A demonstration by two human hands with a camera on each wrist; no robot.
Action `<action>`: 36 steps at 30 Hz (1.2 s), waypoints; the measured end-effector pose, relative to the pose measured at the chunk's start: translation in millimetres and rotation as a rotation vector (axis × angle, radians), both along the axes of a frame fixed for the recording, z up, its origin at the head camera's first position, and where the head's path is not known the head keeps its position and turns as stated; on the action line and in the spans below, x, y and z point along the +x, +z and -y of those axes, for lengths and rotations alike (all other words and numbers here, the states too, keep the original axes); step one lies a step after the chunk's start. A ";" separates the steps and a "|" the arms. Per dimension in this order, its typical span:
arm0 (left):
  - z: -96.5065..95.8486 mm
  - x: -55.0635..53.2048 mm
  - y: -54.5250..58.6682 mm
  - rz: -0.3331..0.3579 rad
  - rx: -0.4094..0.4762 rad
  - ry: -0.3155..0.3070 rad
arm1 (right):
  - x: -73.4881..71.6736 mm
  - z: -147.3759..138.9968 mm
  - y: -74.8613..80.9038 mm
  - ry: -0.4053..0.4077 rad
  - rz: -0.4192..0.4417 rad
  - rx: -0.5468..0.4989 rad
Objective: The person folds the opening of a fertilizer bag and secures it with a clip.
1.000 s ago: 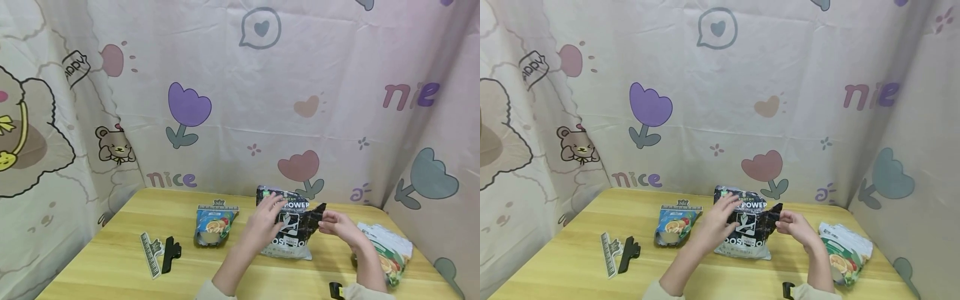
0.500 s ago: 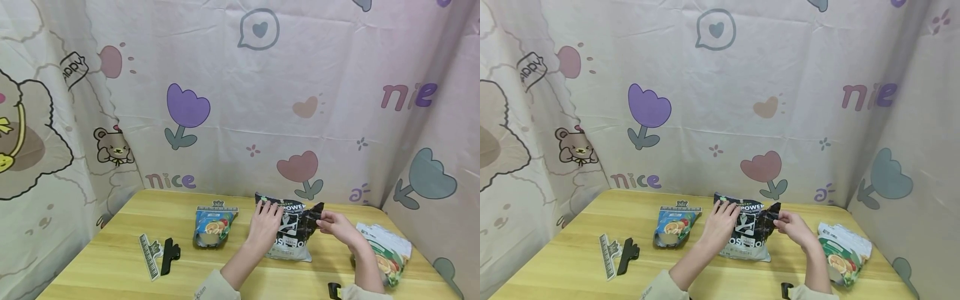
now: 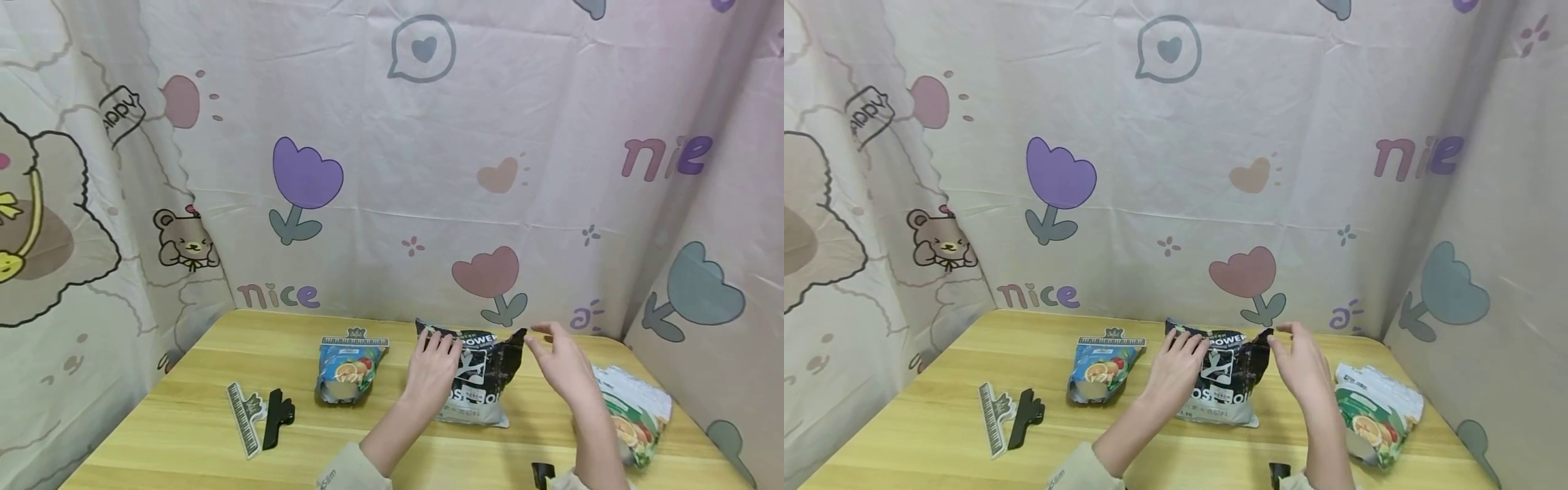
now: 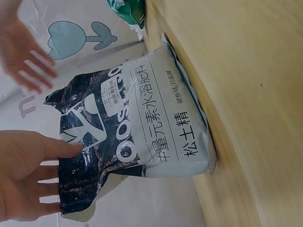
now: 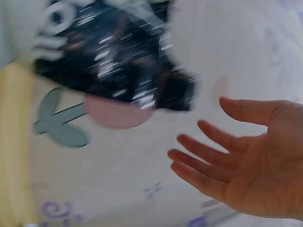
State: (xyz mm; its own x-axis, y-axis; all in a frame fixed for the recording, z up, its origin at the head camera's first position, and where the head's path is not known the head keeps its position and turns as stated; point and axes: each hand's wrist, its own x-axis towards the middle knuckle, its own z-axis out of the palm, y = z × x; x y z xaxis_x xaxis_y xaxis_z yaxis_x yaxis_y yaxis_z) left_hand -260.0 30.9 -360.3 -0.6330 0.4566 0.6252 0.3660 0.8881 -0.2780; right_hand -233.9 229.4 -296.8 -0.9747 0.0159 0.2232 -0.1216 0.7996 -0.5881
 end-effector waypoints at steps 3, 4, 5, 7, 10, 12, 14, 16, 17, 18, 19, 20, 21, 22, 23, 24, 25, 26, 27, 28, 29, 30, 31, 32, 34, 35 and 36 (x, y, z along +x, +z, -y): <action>0.0 -0.6 0.1 0.000 -0.002 -0.003 | 4.6 13.3 3.4 0.072 -0.064 0.069; 0.1 -0.8 0.3 0.000 -0.002 -0.005 | 4.4 17.9 2.4 0.098 -0.079 0.093; 0.2 -0.8 0.5 0.001 -0.005 -0.003 | 3.5 22.4 0.7 0.119 -0.093 0.112; 0.4 -0.8 1.3 0.013 -0.014 0.005 | 0.1 30.0 -4.1 0.133 -0.106 0.142; 0.2 -0.7 2.0 0.037 -0.026 0.013 | -4.9 37.5 -11.3 0.098 -0.133 0.178; 0.0 -0.9 2.1 0.045 -0.028 0.015 | -7.4 40.1 -14.5 0.081 -0.178 0.214; -0.1 -1.4 1.8 0.038 -0.023 0.013 | -9.9 41.4 -16.6 0.092 -0.236 0.266; 0.4 -1.7 1.8 0.030 -0.020 0.010 | -11.7 41.8 -18.3 0.121 -0.280 0.331; 0.7 -2.0 1.6 0.022 -0.017 0.008 | -13.1 41.8 -19.4 0.137 -0.291 0.361; 1.1 -2.3 1.5 0.015 -0.015 0.005 | -14.3 41.6 -20.6 0.151 -0.296 0.388; 1.4 -2.5 1.5 0.009 -0.012 0.003 | -15.5 41.3 -21.9 0.164 -0.293 0.405; 1.8 -2.8 1.4 0.003 -0.010 0.000 | -16.6 41.1 -23.2 0.172 -0.286 0.418; 2.1 -3.2 1.4 -0.004 -0.007 -0.003 | -18.0 40.7 -24.5 0.176 -0.283 0.428; 2.3 -3.2 1.4 -0.011 -0.004 -0.006 | -19.0 40.5 -25.7 0.179 -0.279 0.433; 2.5 -3.2 1.6 -0.018 -0.002 -0.007 | -20.2 40.3 -26.8 0.181 -0.276 0.438; 2.7 -3.2 1.6 -0.025 0.001 -0.010 | -21.3 40.2 -27.8 0.184 -0.271 0.441; 2.9 -3.0 1.8 -0.031 0.002 -0.011 | -22.3 40.2 -28.8 0.186 -0.267 0.442; 3.0 -2.9 1.9 -0.034 0.003 -0.012 | -23.2 40.2 -29.6 0.188 -0.266 0.444; 3.1 -2.7 2.0 -0.034 0.003 -0.014 | -24.0 40.2 -30.4 0.191 -0.264 0.442; 3.1 -2.5 2.0 -0.033 0.003 -0.016 | -24.6 40.3 -31.1 0.192 -0.264 0.440; 3.1 -2.5 2.0 -0.031 0.002 -0.017 | -25.2 40.4 -31.9 0.192 -0.266 0.438; 3.1 -2.4 1.9 -0.025 0.001 -0.019 | -25.8 40.6 -32.6 0.193 -0.270 0.433; 2.9 -2.3 1.9 -0.019 0.001 -0.019 | -26.6 40.8 -33.3 0.193 -0.280 0.432; 2.8 -2.1 1.8 -0.012 0.001 -0.020 | -27.3 41.0 -33.9 0.194 -0.289 0.433; 2.8 -1.7 1.8 0.000 0.001 -0.019 | -28.6 41.4 -35.2 0.197 -0.305 0.437; 2.9 -1.4 1.9 0.003 0.003 -0.019 | -29.2 41.6 -35.7 0.199 -0.311 0.437; 3.0 -1.0 2.2 0.007 0.004 -0.021 | -29.5 41.7 -36.1 0.201 -0.314 0.436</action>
State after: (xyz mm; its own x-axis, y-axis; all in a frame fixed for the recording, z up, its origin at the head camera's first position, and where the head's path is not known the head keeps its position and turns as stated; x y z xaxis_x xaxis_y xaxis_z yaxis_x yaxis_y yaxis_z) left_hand -261.0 27.9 -358.1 -0.6276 0.4670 0.6229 0.3862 0.8815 -0.2717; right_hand -263.5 187.7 -332.9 -0.8347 -0.3215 0.4472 -0.4120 0.9033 -0.1197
